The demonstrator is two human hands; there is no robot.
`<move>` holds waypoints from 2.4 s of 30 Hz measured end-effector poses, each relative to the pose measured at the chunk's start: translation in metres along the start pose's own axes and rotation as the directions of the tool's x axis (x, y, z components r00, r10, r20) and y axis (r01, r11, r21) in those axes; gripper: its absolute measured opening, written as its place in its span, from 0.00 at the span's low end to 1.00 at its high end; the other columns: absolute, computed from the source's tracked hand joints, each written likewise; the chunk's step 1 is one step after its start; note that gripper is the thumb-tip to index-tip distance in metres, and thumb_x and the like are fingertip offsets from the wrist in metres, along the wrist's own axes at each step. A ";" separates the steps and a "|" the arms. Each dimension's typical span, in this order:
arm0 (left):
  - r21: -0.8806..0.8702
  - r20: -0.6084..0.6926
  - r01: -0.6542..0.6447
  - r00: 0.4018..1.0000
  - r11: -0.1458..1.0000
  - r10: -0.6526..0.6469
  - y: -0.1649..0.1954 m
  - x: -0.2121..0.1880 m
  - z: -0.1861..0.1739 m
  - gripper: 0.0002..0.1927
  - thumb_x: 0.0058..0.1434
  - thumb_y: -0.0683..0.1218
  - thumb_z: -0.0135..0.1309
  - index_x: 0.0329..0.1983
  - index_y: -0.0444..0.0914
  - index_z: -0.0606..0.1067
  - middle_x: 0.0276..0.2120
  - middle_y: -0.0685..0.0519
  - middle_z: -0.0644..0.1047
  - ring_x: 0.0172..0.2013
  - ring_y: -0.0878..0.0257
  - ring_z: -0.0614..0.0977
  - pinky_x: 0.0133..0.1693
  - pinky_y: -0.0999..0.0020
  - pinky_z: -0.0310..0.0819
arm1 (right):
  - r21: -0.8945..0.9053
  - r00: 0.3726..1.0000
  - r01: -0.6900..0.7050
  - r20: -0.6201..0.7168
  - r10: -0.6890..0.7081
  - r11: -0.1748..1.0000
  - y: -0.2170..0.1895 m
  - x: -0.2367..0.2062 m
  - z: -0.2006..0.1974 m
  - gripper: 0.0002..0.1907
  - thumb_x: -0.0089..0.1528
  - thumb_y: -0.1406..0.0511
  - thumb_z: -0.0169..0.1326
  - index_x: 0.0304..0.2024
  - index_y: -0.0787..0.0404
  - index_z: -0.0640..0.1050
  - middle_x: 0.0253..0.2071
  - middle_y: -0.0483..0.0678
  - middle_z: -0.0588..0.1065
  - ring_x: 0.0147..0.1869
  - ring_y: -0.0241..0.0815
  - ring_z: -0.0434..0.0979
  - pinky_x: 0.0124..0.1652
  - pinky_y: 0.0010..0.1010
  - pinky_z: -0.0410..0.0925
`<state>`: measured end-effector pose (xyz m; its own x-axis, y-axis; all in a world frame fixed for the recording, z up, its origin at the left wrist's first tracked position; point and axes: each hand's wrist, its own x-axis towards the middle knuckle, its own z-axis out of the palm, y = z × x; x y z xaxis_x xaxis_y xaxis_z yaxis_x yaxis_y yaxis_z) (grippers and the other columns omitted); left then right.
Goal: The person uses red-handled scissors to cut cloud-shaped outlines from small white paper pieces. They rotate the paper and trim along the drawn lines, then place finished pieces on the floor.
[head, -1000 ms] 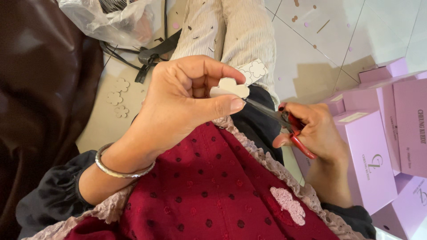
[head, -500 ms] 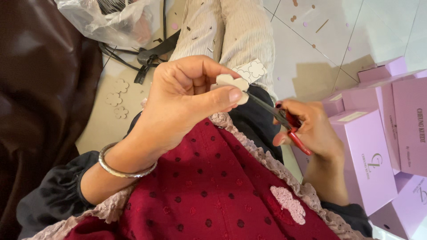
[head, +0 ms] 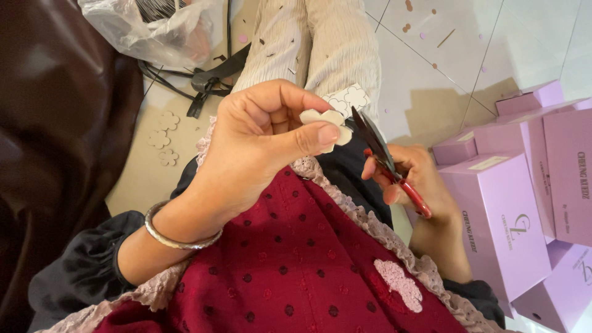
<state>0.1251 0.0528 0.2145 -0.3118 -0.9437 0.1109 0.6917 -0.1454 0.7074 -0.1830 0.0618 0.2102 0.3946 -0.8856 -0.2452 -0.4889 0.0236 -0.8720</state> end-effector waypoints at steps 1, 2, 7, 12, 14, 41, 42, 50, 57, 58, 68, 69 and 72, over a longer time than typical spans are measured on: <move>0.001 0.010 0.003 1.000 1.000 -0.003 0.001 0.000 0.000 0.10 0.66 0.36 0.63 0.49 0.30 0.77 0.39 0.51 0.82 0.37 0.71 0.81 0.38 0.78 0.76 | 0.021 1.000 -0.011 -0.005 0.012 1.000 0.001 0.000 0.000 0.42 0.41 0.34 0.67 0.36 0.61 0.79 0.22 0.36 0.65 0.26 0.27 0.61 0.28 0.24 0.54; 0.002 0.018 0.007 1.000 1.000 -0.007 0.001 0.000 0.000 0.10 0.66 0.37 0.63 0.49 0.30 0.78 0.39 0.51 0.82 0.36 0.71 0.81 0.38 0.79 0.75 | 0.007 1.000 -0.009 0.001 0.009 1.000 0.001 0.000 -0.001 0.42 0.41 0.33 0.66 0.36 0.61 0.80 0.22 0.36 0.65 0.26 0.27 0.60 0.27 0.24 0.53; 0.045 0.023 -0.011 1.000 0.999 0.010 0.004 -0.001 0.000 0.10 0.65 0.38 0.63 0.48 0.31 0.78 0.36 0.53 0.81 0.34 0.73 0.80 0.36 0.80 0.75 | -0.093 0.999 0.024 0.050 -0.020 0.995 -0.002 0.000 -0.005 0.43 0.41 0.31 0.63 0.36 0.59 0.80 0.22 0.35 0.65 0.27 0.27 0.61 0.28 0.23 0.52; 0.153 -0.007 -0.046 0.999 0.987 0.048 0.006 -0.002 -0.001 0.10 0.65 0.38 0.64 0.48 0.31 0.79 0.34 0.55 0.81 0.33 0.75 0.78 0.34 0.82 0.71 | -0.119 0.997 0.024 0.071 -0.016 0.993 -0.005 0.000 -0.004 0.42 0.41 0.30 0.62 0.35 0.58 0.80 0.21 0.35 0.64 0.25 0.27 0.60 0.27 0.23 0.52; 0.160 -0.004 -0.065 0.998 0.985 0.066 0.007 -0.003 -0.002 0.09 0.65 0.38 0.64 0.48 0.32 0.79 0.34 0.55 0.81 0.33 0.75 0.78 0.34 0.82 0.70 | -0.128 0.998 0.031 0.059 -0.024 0.991 -0.007 0.000 -0.003 0.42 0.42 0.30 0.62 0.35 0.58 0.80 0.21 0.35 0.64 0.25 0.27 0.60 0.27 0.24 0.52; 0.006 0.008 0.010 1.000 1.000 -0.010 -0.002 -0.003 0.000 0.11 0.66 0.34 0.61 0.50 0.30 0.76 0.40 0.51 0.81 0.39 0.70 0.81 0.42 0.78 0.77 | -0.158 0.995 0.082 -0.048 -0.091 0.984 0.002 -0.010 0.003 0.32 0.45 0.40 0.68 0.35 0.58 0.80 0.20 0.35 0.65 0.25 0.26 0.60 0.28 0.24 0.53; 0.002 0.008 0.009 1.000 1.000 -0.009 -0.002 -0.003 0.000 0.11 0.66 0.34 0.61 0.50 0.30 0.76 0.40 0.51 0.81 0.40 0.70 0.81 0.43 0.78 0.77 | -0.160 0.995 0.081 -0.048 -0.089 0.984 0.002 -0.010 0.003 0.32 0.45 0.41 0.69 0.35 0.58 0.80 0.20 0.35 0.65 0.25 0.26 0.60 0.28 0.24 0.53; -0.075 0.030 0.054 0.998 0.996 -0.052 -0.006 -0.002 0.000 0.12 0.65 0.35 0.61 0.51 0.31 0.76 0.39 0.52 0.81 0.37 0.70 0.81 0.40 0.77 0.77 | -0.143 0.998 0.059 -0.029 -0.064 0.988 0.000 -0.012 -0.001 0.29 0.45 0.45 0.72 0.34 0.59 0.80 0.19 0.35 0.65 0.25 0.26 0.59 0.27 0.24 0.53; -0.073 0.003 0.043 0.999 0.996 -0.043 -0.010 -0.004 0.002 0.12 0.65 0.36 0.63 0.49 0.32 0.76 0.38 0.53 0.80 0.37 0.70 0.80 0.38 0.77 0.75 | -0.042 0.996 0.048 0.079 -0.044 0.998 -0.004 -0.010 0.001 0.35 0.43 0.40 0.70 0.38 0.60 0.80 0.21 0.35 0.63 0.25 0.26 0.58 0.27 0.23 0.51; -0.084 -0.001 0.033 0.999 0.996 -0.034 -0.011 -0.004 0.003 0.11 0.65 0.36 0.63 0.49 0.32 0.76 0.39 0.53 0.80 0.37 0.70 0.80 0.39 0.77 0.75 | -0.041 0.993 0.058 0.106 -0.053 0.997 -0.005 -0.009 0.001 0.36 0.43 0.39 0.69 0.38 0.60 0.80 0.20 0.35 0.63 0.25 0.26 0.57 0.27 0.23 0.50; -0.110 -0.054 0.003 0.998 0.994 -0.009 -0.019 -0.004 0.007 0.11 0.65 0.36 0.63 0.48 0.32 0.76 0.37 0.52 0.80 0.35 0.69 0.80 0.39 0.76 0.76 | 0.091 0.996 -0.034 0.083 0.026 0.995 -0.007 -0.012 0.009 0.42 0.43 0.34 0.66 0.38 0.61 0.79 0.21 0.35 0.60 0.25 0.26 0.56 0.27 0.24 0.48; -0.119 -0.040 0.005 0.999 0.993 -0.010 -0.020 -0.004 0.007 0.11 0.65 0.36 0.63 0.48 0.32 0.76 0.37 0.52 0.80 0.35 0.69 0.80 0.38 0.76 0.76 | 0.095 0.997 -0.039 0.075 0.032 0.995 -0.007 -0.012 0.009 0.42 0.43 0.33 0.66 0.38 0.61 0.79 0.21 0.35 0.61 0.25 0.26 0.57 0.27 0.24 0.49; -0.135 -0.010 0.019 1.000 0.991 -0.020 -0.019 -0.004 0.005 0.10 0.65 0.36 0.63 0.48 0.32 0.76 0.37 0.51 0.80 0.35 0.68 0.80 0.38 0.75 0.76 | 0.077 0.997 -0.038 0.072 0.032 0.996 -0.006 -0.012 0.009 0.42 0.43 0.32 0.66 0.37 0.61 0.79 0.21 0.35 0.61 0.25 0.26 0.57 0.27 0.24 0.48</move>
<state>0.1099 0.0610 0.2037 -0.3189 -0.9436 0.0895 0.7676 -0.2018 0.6083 -0.1777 0.0762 0.2149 0.4334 -0.8489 -0.3027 -0.4418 0.0926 -0.8923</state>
